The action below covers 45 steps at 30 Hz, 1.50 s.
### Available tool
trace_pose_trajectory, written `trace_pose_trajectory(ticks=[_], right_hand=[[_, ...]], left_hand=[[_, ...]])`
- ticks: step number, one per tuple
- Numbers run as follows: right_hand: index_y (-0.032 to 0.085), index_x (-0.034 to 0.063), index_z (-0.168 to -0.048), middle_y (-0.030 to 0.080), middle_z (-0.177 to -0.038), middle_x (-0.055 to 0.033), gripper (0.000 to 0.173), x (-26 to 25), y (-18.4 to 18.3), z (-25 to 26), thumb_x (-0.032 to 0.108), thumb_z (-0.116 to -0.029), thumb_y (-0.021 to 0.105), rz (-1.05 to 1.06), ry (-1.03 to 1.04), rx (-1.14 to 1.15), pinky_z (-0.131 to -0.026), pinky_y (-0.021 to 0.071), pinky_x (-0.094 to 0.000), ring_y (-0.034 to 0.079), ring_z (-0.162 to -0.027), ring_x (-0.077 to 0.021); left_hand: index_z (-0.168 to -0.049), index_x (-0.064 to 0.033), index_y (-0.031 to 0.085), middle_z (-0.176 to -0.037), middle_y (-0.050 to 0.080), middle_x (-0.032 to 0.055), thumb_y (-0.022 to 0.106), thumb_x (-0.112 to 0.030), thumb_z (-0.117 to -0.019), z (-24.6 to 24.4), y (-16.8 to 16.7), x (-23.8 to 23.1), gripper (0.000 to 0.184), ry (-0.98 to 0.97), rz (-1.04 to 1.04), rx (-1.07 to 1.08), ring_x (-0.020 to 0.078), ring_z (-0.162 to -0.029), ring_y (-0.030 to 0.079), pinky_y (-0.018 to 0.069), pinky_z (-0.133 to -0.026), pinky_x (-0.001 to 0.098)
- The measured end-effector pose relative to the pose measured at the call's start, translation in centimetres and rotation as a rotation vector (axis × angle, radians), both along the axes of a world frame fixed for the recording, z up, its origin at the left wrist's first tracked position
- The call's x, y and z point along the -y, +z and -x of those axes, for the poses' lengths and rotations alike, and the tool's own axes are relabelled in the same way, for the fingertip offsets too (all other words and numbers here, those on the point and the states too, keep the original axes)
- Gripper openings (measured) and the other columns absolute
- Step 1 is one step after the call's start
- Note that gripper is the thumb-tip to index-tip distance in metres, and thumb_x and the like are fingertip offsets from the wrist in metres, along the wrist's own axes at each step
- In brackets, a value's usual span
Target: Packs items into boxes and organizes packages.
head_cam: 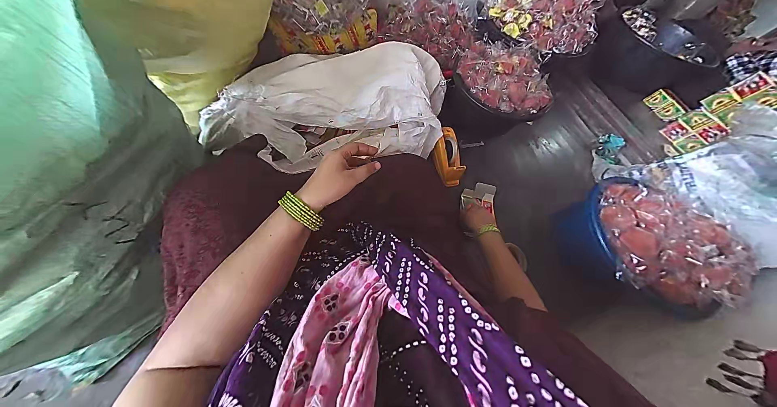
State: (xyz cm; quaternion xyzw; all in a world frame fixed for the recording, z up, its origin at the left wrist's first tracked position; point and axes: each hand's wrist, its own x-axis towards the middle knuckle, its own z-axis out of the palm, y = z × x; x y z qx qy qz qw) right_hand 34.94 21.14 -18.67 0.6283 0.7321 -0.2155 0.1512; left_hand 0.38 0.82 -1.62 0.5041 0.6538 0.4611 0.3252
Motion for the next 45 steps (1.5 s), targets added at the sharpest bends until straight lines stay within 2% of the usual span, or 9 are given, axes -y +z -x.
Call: trace_pose_trajectory(ticks=[9,14,17,19,23,30,36,41,45], right_hand=[[0.061,-0.0045,-0.133,0.068,-0.122,-0.0267,0.043,1.9,12.2,2.8,0.026,-0.1096,0.041,-0.502,-0.029,-0.241,-0.102,0.0497,-0.0561,0.066,-0.116,-0.0408],[0.071,-0.0075,-0.103,0.07,-0.084,-0.0194,0.033,8.8,18.2,9.4,0.012,-0.1034,0.044,-0.753,0.495,-0.846,-0.072,0.0569,-0.0395,0.069,-0.076,-0.0249],[0.071,-0.0067,-0.11,0.074,-0.097,-0.0161,0.03,12.6,19.1,13.7,0.011,-0.1031,0.047,-0.598,0.735,-1.074,-0.084,0.0584,-0.0295,0.072,-0.09,-0.0152],[0.066,-0.0099,-0.124,0.071,-0.121,-0.0211,0.036,13.4,18.8,15.9,0.017,-0.1064,0.05,-0.442,0.866,-1.196,-0.102,0.054,-0.0301,0.068,-0.115,-0.0173],[0.05,-0.0052,-0.147,0.045,-0.154,-0.0267,0.063,12.5,18.9,18.2,0.038,-0.1029,0.061,-0.34,0.926,-1.255,-0.119,0.0426,-0.0442,0.046,-0.144,-0.0316],[0.064,0.0012,-0.114,0.067,-0.106,-0.0109,0.055,11.2,21.0,18.4,0.042,-0.0835,0.084,-0.611,0.862,-1.198,-0.095,0.0509,-0.0428,0.062,-0.103,-0.021],[0.068,0.0099,-0.071,0.069,-0.086,-0.0056,0.052,9.2,22.7,16.9,0.059,-0.0881,0.073,-0.449,1.078,-0.959,-0.097,0.0401,-0.0516,0.063,-0.097,-0.0216],[0.061,0.0007,-0.114,0.057,-0.136,-0.0222,0.057,9.0,21.0,16.1,0.041,-0.0824,0.086,-0.581,0.762,-1.294,-0.108,0.0474,-0.0489,0.054,-0.13,-0.0318],[0.03,-0.0089,-0.14,0.062,-0.127,-0.0221,0.063,11.2,19.0,16.5,0.003,-0.0927,0.07,-0.074,0.535,-1.718,-0.097,0.0601,-0.0441,0.067,-0.115,-0.0284]], left_hand=[[-0.132,-0.0071,0.063,-0.126,0.069,0.0088,0.067,-0.038,-0.0984,-0.9,-1.0,-0.8,0.046,-0.116,0.08,-0.032,0.0153,-0.11,0.069,0.0554,-0.1,0.0398],[-0.163,-0.0049,0.007,-0.159,0.038,0.0209,0.064,-0.055,-0.0948,-3.2,-1.2,-1.0,0.102,-0.207,-0.003,0.313,0.0252,-0.139,0.051,0.0471,-0.112,0.0418],[-0.162,-0.0089,-0.011,-0.165,0.027,0.0176,0.068,-0.063,-0.086,-3.4,-1.1,-0.7,0.123,-0.224,-0.1,0.546,0.0205,-0.144,0.043,0.0445,-0.114,0.0402],[-0.162,-0.0056,-0.004,-0.161,0.033,0.0169,0.065,-0.066,-0.0855,-2.8,-0.9,-0.2,0.12,-0.204,-0.168,0.633,0.0172,-0.141,0.045,0.0425,-0.114,0.0356],[-0.131,-0.0085,0.054,-0.111,0.071,0.0033,0.06,-0.061,-0.0926,-1.1,1.0,1.3,0.065,-0.334,-0.338,0.877,0.0119,-0.103,0.069,0.0576,-0.091,0.0312],[-0.107,-0.0249,0.069,-0.1,0.074,-0.0056,0.071,-0.064,-0.0801,-0.3,1.9,3.0,0.047,-0.516,-0.139,0.866,0.0072,-0.095,0.071,0.0605,-0.079,0.0294],[-0.129,-0.0132,0.053,-0.101,0.07,-0.004,0.067,-0.031,-0.0905,0.0,1.5,2.3,0.045,-0.519,-0.106,0.723,0.0058,-0.091,0.069,0.0589,-0.081,0.0262],[-0.123,-0.0004,0.06,-0.103,0.075,0.0088,0.068,-0.016,-0.0965,0.7,2.8,2.1,0.032,-0.191,-0.174,0.758,0.0193,-0.094,0.074,0.0618,-0.089,0.0395],[-0.118,0.0026,0.063,-0.098,0.076,0.0116,0.07,-0.015,-0.0967,-0.1,2.6,1.4,0.029,0.0,-0.291,0.764,0.021,-0.09,0.075,0.0633,-0.086,0.039]])
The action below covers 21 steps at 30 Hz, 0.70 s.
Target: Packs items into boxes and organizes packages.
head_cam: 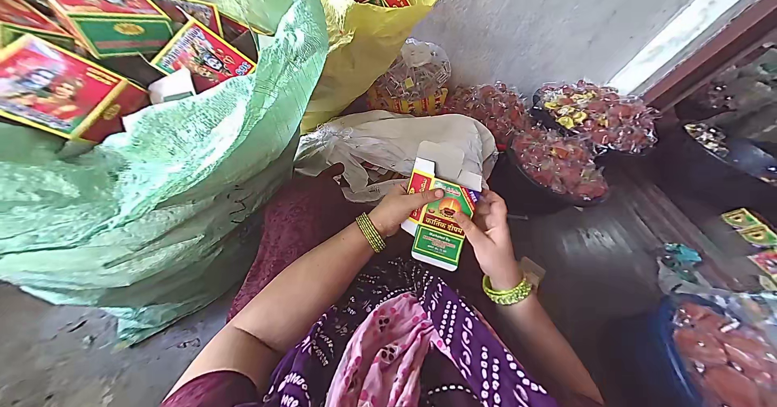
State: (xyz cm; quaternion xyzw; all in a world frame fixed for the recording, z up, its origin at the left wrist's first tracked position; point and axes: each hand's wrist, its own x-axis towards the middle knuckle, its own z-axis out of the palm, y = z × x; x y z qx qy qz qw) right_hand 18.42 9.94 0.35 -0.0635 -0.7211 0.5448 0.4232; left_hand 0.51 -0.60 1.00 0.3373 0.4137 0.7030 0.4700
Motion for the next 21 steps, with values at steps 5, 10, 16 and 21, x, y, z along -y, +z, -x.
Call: trace_pose_trajectory(ticks=[5,10,16,21], right_hand=[[0.017,-0.0127,-0.15,0.06,-0.123,-0.0235,0.083,1.3,-1.5,1.3,0.007,-0.0919,0.073,-0.045,-0.172,-0.026,-0.091,0.0627,-0.0397,0.069,-0.108,-0.0256],[0.021,-0.0159,-0.154,0.046,-0.147,-0.0299,0.083,0.9,-1.9,1.7,0.025,-0.0986,0.068,-0.214,-0.223,0.036,-0.111,0.0491,-0.0334,0.056,-0.132,-0.0217],[0.029,-0.0174,-0.15,0.054,-0.14,-0.0229,0.081,-0.4,-1.7,1.4,0.047,-0.1056,0.052,-0.289,-0.144,-0.01,-0.103,0.0543,-0.0272,0.062,-0.121,-0.0119],[0.043,-0.0074,-0.144,0.067,-0.105,-0.0068,0.069,-1.6,-1.3,1.2,0.05,-0.1058,0.049,-0.372,-0.09,-0.043,-0.087,0.0593,-0.0281,0.067,-0.095,-0.0078]], left_hand=[[-0.155,-0.0066,0.024,-0.12,0.067,0.0172,0.062,-0.026,-0.1013,-0.9,-2.5,-1.6,0.069,0.185,-0.114,-0.302,0.0241,-0.1,0.072,0.0624,-0.089,0.0415],[-0.16,-0.007,0.025,-0.135,0.06,0.0172,0.046,-0.025,-0.1077,-2.0,-2.6,-1.3,0.059,0.15,-0.214,-0.453,0.0166,-0.108,0.069,0.0594,-0.095,0.0359],[-0.138,0.0006,0.041,-0.116,0.069,0.0117,0.085,-0.011,-0.0826,-1.9,-2.2,-0.9,0.072,0.087,-0.336,-0.347,0.0191,-0.101,0.072,0.0621,-0.092,0.0387],[-0.132,-0.001,0.045,-0.114,0.07,0.0082,0.087,-0.007,-0.0784,-0.8,-1.9,-0.4,0.069,0.012,-0.34,-0.398,0.0168,-0.101,0.072,0.0622,-0.091,0.0366]])
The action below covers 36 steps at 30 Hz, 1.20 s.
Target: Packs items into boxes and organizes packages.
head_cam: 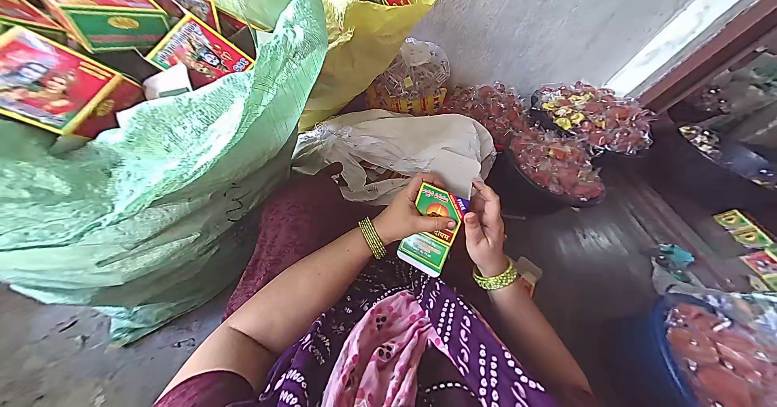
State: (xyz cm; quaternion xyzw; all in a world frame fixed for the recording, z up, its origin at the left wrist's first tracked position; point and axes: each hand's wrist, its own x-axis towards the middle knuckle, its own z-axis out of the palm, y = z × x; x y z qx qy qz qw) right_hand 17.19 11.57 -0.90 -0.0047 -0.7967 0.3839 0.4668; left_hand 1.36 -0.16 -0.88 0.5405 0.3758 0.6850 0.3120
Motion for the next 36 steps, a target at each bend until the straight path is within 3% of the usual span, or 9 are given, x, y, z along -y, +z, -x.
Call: trace_pose_trajectory(ticks=[3,7,9,10,13,17,19,28,36], right_hand=[[0.067,-0.0018,-0.121,0.072,-0.113,-0.0067,0.063,-0.1,0.0,-0.6,0.054,-0.1068,0.043,-0.056,0.021,0.079,-0.094,0.0573,-0.0264,0.067,-0.106,-0.0061],[0.06,0.0107,-0.073,0.059,-0.071,0.0001,0.063,-0.2,-0.4,-1.0,0.058,-0.107,0.036,-0.127,-0.187,0.077,-0.075,0.0506,-0.0225,0.061,-0.078,-0.0027],[0.066,0.0093,-0.08,0.063,-0.087,-0.0041,0.054,-0.4,-0.1,-1.1,0.052,-0.1065,0.046,-0.082,-0.21,0.046,-0.088,0.0498,-0.0261,0.061,-0.094,-0.0077],[0.071,0.0031,-0.096,0.066,-0.101,-0.0077,0.045,-0.5,0.1,-1.1,0.044,-0.1055,0.054,-0.022,-0.167,0.001,-0.094,0.051,-0.0292,0.061,-0.104,-0.0116],[0.039,-0.0013,-0.14,0.067,-0.12,-0.0054,0.054,-0.6,1.3,-1.5,0.039,-0.1062,0.054,0.219,-0.015,-0.048,-0.097,0.0567,-0.0357,0.067,-0.111,-0.0145],[0.071,-0.0006,-0.113,0.074,-0.107,-0.0084,0.024,-0.7,2.1,-2.2,0.01,-0.0921,0.075,0.273,0.057,0.043,-0.088,0.0621,-0.035,0.072,-0.099,-0.0179],[0.079,0.0034,-0.105,0.073,-0.105,-0.0077,0.02,-0.8,2.4,-2.5,0.011,-0.0868,0.082,0.162,0.014,0.141,-0.084,0.0619,-0.029,0.069,-0.098,-0.0148],[0.081,0.0041,-0.103,0.078,-0.103,-0.0072,0.015,-1.1,3.3,-3.5,0.01,-0.09,0.078,-0.009,-0.033,0.189,-0.09,0.0612,-0.0279,0.073,-0.1,-0.0118],[0.076,0.0054,-0.12,0.068,-0.116,-0.0129,0.029,0.3,2.4,-3.8,0.01,-0.1025,0.053,-0.135,-0.069,0.262,-0.093,0.0551,-0.0265,0.064,-0.108,-0.0134]], left_hand=[[-0.128,-0.0004,0.049,-0.113,0.069,0.0083,0.089,-0.006,-0.0755,0.1,-0.1,0.0,0.066,-0.068,-0.007,-0.074,0.0162,-0.1,0.071,0.0616,-0.09,0.0356],[-0.122,-0.0026,0.05,-0.106,0.069,0.0047,0.089,-0.006,-0.0755,-0.4,0.1,0.2,0.062,-0.126,0.039,-0.09,0.0122,-0.093,0.071,0.0617,-0.085,0.0316],[-0.12,-0.0031,0.049,-0.102,0.07,0.0053,0.088,-0.005,-0.0774,-0.6,0.2,0.3,0.057,-0.135,0.081,-0.055,0.0139,-0.09,0.072,0.0625,-0.083,0.0334],[-0.12,-0.0031,0.049,-0.102,0.071,0.0059,0.087,-0.005,-0.0778,-0.6,0.3,0.2,0.057,-0.122,0.102,-0.039,0.015,-0.089,0.073,0.0632,-0.083,0.0345],[-0.131,-0.0019,0.041,-0.116,0.066,0.0091,0.091,-0.009,-0.0748,-0.3,0.4,0.0,0.075,-0.015,0.152,-0.059,0.0154,-0.099,0.071,0.0624,-0.088,0.0341],[-0.141,-0.0053,0.029,-0.125,0.065,0.0116,0.096,-0.014,-0.0671,-0.5,0.2,0.0,0.101,0.038,0.225,-0.075,0.0187,-0.103,0.072,0.0631,-0.09,0.0367],[-0.142,-0.0047,0.029,-0.124,0.064,0.0114,0.096,-0.014,-0.0666,-0.4,0.0,-0.1,0.102,0.024,0.217,-0.1,0.0183,-0.104,0.071,0.0624,-0.091,0.0366],[-0.148,-0.003,0.03,-0.128,0.063,0.0116,0.096,-0.018,-0.0663,-0.4,-0.1,0.0,0.106,-0.028,0.213,-0.248,0.0158,-0.109,0.069,0.0597,-0.096,0.0344],[-0.146,-0.0033,0.037,-0.122,0.066,0.0111,0.092,-0.015,-0.0749,-0.9,-0.6,-0.2,0.091,-0.004,0.203,-0.134,0.0173,-0.103,0.071,0.0625,-0.091,0.0354]])
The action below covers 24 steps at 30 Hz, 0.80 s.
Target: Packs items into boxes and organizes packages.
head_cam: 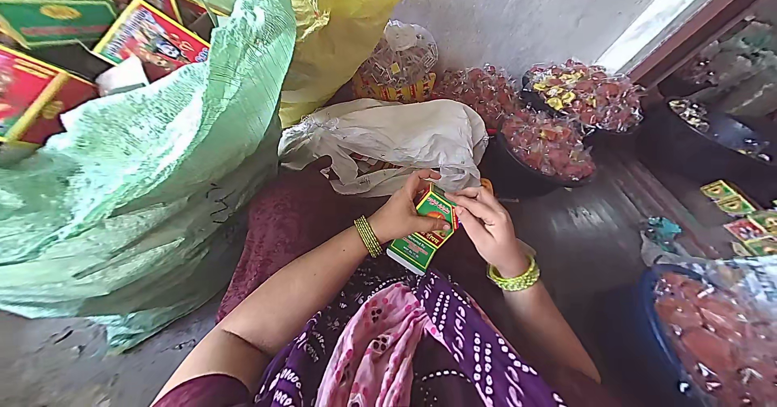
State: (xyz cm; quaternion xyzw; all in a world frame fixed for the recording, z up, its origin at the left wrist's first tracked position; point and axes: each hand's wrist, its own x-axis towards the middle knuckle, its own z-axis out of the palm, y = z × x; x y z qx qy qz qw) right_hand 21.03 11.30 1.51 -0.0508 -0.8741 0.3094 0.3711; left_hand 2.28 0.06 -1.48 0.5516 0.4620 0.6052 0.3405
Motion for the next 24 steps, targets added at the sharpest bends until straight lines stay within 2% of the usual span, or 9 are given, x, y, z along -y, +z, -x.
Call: trace_pose_trajectory(ticks=[2,4,6,8,11,14,17,20,24], right_hand=[[0.073,0.0025,-0.123,0.072,-0.12,-0.0144,0.028,0.9,-1.0,0.2,0.008,-0.1045,0.053,-0.152,-0.095,-0.051,-0.102,0.055,-0.0314,0.067,-0.115,-0.0177],[0.069,-0.0035,-0.127,0.071,-0.126,-0.0171,0.029,1.4,-1.8,0.1,0.005,-0.1051,0.051,-0.193,-0.109,-0.078,-0.109,0.053,-0.0383,0.067,-0.123,-0.0235],[0.059,-0.0099,-0.135,0.07,-0.129,-0.0174,0.035,0.5,-2.2,-0.6,0.006,-0.1059,0.051,-0.055,-0.047,-0.057,-0.106,0.0562,-0.0389,0.067,-0.123,-0.0237],[0.048,-0.0096,-0.144,0.069,-0.13,-0.0156,0.044,-2.0,-2.4,-1.9,0.012,-0.106,0.051,0.143,-0.052,-0.013,-0.102,0.0577,-0.0404,0.067,-0.121,-0.0224],[0.059,-0.0012,-0.136,0.071,-0.123,-0.0127,0.037,-8.3,-4.1,-4.6,0.018,-0.1037,0.058,0.372,-0.404,0.087,-0.097,0.0582,-0.0382,0.07,-0.11,-0.018],[0.063,0.0002,-0.133,0.069,-0.125,-0.018,0.036,-14.9,-7.4,-7.5,0.02,-0.1025,0.06,0.479,-0.753,0.503,-0.102,0.0518,-0.044,0.067,-0.115,-0.0251],[0.059,-0.0002,-0.138,0.064,-0.135,-0.0197,0.042,-19.1,-11.7,-8.6,0.021,-0.1015,0.063,0.54,-0.798,0.798,-0.111,0.0442,-0.0464,0.06,-0.128,-0.0292],[0.06,-0.0001,-0.137,0.062,-0.138,-0.0201,0.045,-20.8,-14.5,-8.3,0.026,-0.101,0.066,0.658,-0.753,0.826,-0.112,0.0424,-0.0468,0.058,-0.131,-0.0293],[0.066,0.0023,-0.131,0.067,-0.126,-0.0186,0.04,-21.2,-15.4,-7.4,0.026,-0.0988,0.069,0.775,-0.749,0.782,-0.098,0.0484,-0.0442,0.063,-0.112,-0.0258]], left_hand=[[-0.143,-0.0022,0.041,-0.12,0.067,0.0124,0.086,-0.012,-0.0817,-0.1,-0.2,-0.2,0.076,0.0,-0.019,0.083,0.0199,-0.099,0.072,0.0635,-0.089,0.0379],[-0.137,-0.0013,0.047,-0.115,0.07,0.0119,0.08,-0.01,-0.0881,-0.1,-0.6,-0.2,0.059,-0.02,-0.033,0.125,0.0203,-0.096,0.074,0.0639,-0.087,0.0384],[-0.13,-0.0006,0.054,-0.112,0.071,0.0101,0.074,-0.013,-0.0944,-0.1,-0.8,-0.3,0.042,-0.038,-0.03,0.097,0.0185,-0.095,0.073,0.0632,-0.087,0.0373],[-0.128,-0.0027,0.056,-0.109,0.072,0.0087,0.067,-0.019,-0.0999,-0.1,-0.6,-0.3,0.035,-0.017,0.044,0.082,0.0171,-0.093,0.073,0.0631,-0.085,0.0366],[-0.128,-0.0094,0.059,-0.101,0.073,0.007,0.059,-0.025,-0.1039,0.3,-0.1,-0.2,0.029,0.078,0.182,0.083,0.0167,-0.084,0.072,0.063,-0.078,0.0366],[-0.13,-0.0133,0.058,-0.098,0.072,0.0073,0.05,-0.026,-0.1073,0.7,-0.3,-0.3,0.027,0.162,0.208,0.08,0.0171,-0.08,0.072,0.0628,-0.073,0.037],[-0.129,-0.0155,0.059,-0.097,0.071,0.0057,0.048,-0.027,-0.1081,0.9,-0.3,-0.5,0.026,0.204,0.215,0.035,0.0154,-0.079,0.071,0.0625,-0.072,0.0361],[-0.127,-0.0156,0.06,-0.107,0.07,0.0047,0.048,-0.027,-0.1074,0.7,-0.7,-0.7,0.026,0.202,0.221,-0.004,0.015,-0.084,0.071,0.0624,-0.075,0.0367],[-0.126,-0.016,0.06,-0.099,0.071,0.0045,0.047,-0.029,-0.1079,0.6,-1.0,-1.0,0.026,0.21,0.257,-0.017,0.0147,-0.082,0.071,0.0619,-0.075,0.0363]])
